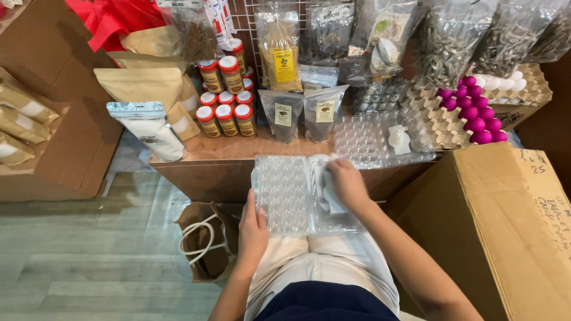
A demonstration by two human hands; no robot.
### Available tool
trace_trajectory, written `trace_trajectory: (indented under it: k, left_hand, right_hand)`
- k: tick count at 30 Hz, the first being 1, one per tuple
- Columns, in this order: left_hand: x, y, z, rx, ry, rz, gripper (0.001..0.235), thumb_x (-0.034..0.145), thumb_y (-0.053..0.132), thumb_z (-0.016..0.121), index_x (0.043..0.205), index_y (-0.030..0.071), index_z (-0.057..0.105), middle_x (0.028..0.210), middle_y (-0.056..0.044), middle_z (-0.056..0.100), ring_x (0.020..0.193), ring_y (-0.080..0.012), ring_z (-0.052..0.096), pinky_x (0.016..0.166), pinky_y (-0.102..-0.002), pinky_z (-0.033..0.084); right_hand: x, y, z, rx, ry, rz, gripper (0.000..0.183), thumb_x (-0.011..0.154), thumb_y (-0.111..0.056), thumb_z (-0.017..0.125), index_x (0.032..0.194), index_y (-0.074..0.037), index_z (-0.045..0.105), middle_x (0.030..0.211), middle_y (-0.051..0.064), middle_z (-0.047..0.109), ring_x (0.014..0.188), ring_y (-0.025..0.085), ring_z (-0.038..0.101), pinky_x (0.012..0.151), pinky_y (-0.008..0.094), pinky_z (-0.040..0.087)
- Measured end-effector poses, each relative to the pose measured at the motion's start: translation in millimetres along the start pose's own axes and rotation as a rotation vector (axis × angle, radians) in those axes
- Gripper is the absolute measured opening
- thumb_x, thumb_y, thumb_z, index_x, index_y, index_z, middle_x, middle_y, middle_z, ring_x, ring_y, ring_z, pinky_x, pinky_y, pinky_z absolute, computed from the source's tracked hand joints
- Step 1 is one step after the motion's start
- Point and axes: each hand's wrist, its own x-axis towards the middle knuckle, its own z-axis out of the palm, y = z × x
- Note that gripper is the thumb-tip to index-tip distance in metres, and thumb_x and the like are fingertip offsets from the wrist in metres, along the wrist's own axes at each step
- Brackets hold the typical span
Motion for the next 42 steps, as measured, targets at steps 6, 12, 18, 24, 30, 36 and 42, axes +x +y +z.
trace_trajectory:
  k: [6, 12, 18, 24, 30, 36, 42]
  left_hand:
    - [-7, 0, 6, 0.022, 0.038, -0.002, 0.059, 0.109, 0.018, 0.037, 0.165, 0.014, 0.022, 0.160, -0.020, 0.036, 0.148, -0.0397, 0.037, 0.120, -0.051, 0.035]
    - [-1, -13, 11, -0.060, 0.032, 0.027, 0.059, 0.106, 0.021, 0.036, 0.163, 0.013, 0.022, 0.164, -0.015, 0.034, 0.150, -0.0325, 0.036, 0.119, -0.042, 0.035]
    - [4, -11, 8, -0.087, 0.063, 0.067, 0.058, 0.104, 0.017, 0.041, 0.161, 0.011, 0.028, 0.165, -0.013, 0.036, 0.151, -0.0285, 0.037, 0.122, -0.038, 0.032]
    - [1, -8, 9, -0.069, 0.042, 0.025, 0.059, 0.105, 0.020, 0.037, 0.162, 0.011, 0.022, 0.166, -0.014, 0.032, 0.152, -0.0306, 0.033, 0.122, -0.040, 0.031]
    - [-5, -9, 14, -0.012, 0.062, -0.008, 0.060, 0.108, 0.015, 0.039, 0.166, 0.016, 0.023, 0.166, -0.017, 0.032, 0.149, -0.0369, 0.035, 0.120, -0.051, 0.035]
    - [2, -6, 5, -0.040, -0.006, -0.095, 0.063, 0.106, 0.014, 0.041, 0.166, 0.024, 0.025, 0.169, -0.011, 0.030, 0.152, -0.0296, 0.033, 0.125, -0.043, 0.031]
    - [-4, 8, 5, -0.025, 0.008, -0.071, 0.061, 0.108, 0.015, 0.037, 0.167, 0.021, 0.021, 0.167, -0.015, 0.030, 0.150, -0.0338, 0.035, 0.122, -0.048, 0.035]
  right_hand:
    - [-32, -21, 24, 0.187, -0.095, 0.021, 0.006, 0.084, -0.005, 0.065, 0.081, -0.010, 0.064, 0.081, 0.010, 0.063, 0.085, 0.033, 0.069, 0.074, 0.040, 0.056]
    - [-102, -19, -24, 0.237, -0.218, -0.187, 0.007, 0.085, -0.007, 0.072, 0.085, -0.005, 0.066, 0.083, 0.008, 0.067, 0.077, 0.025, 0.056, 0.072, 0.039, 0.047]
    - [-15, 22, -20, 0.057, -0.142, -0.037, 0.013, 0.093, -0.002, 0.058, 0.080, 0.000, 0.057, 0.083, 0.011, 0.054, 0.074, 0.030, 0.054, 0.058, 0.043, 0.045]
    - [-30, -11, -6, 0.364, -0.238, 0.006, 0.019, 0.097, 0.004, 0.054, 0.102, -0.004, 0.071, 0.098, 0.011, 0.074, 0.091, 0.023, 0.070, 0.086, 0.033, 0.063]
    - [-105, -9, -25, 0.070, -0.216, -0.131, 0.011, 0.082, -0.014, 0.070, 0.087, -0.024, 0.066, 0.084, -0.004, 0.065, 0.088, 0.019, 0.069, 0.080, 0.030, 0.049]
    - [-32, 26, -17, -0.137, -0.067, -0.079, 0.010, 0.085, -0.012, 0.066, 0.093, -0.018, 0.063, 0.090, 0.003, 0.068, 0.095, 0.023, 0.068, 0.084, 0.034, 0.048]
    - [-4, -25, 17, 0.147, -0.059, 0.014, 0.011, 0.089, -0.005, 0.061, 0.099, -0.008, 0.063, 0.091, 0.017, 0.066, 0.093, 0.038, 0.070, 0.080, 0.043, 0.055]
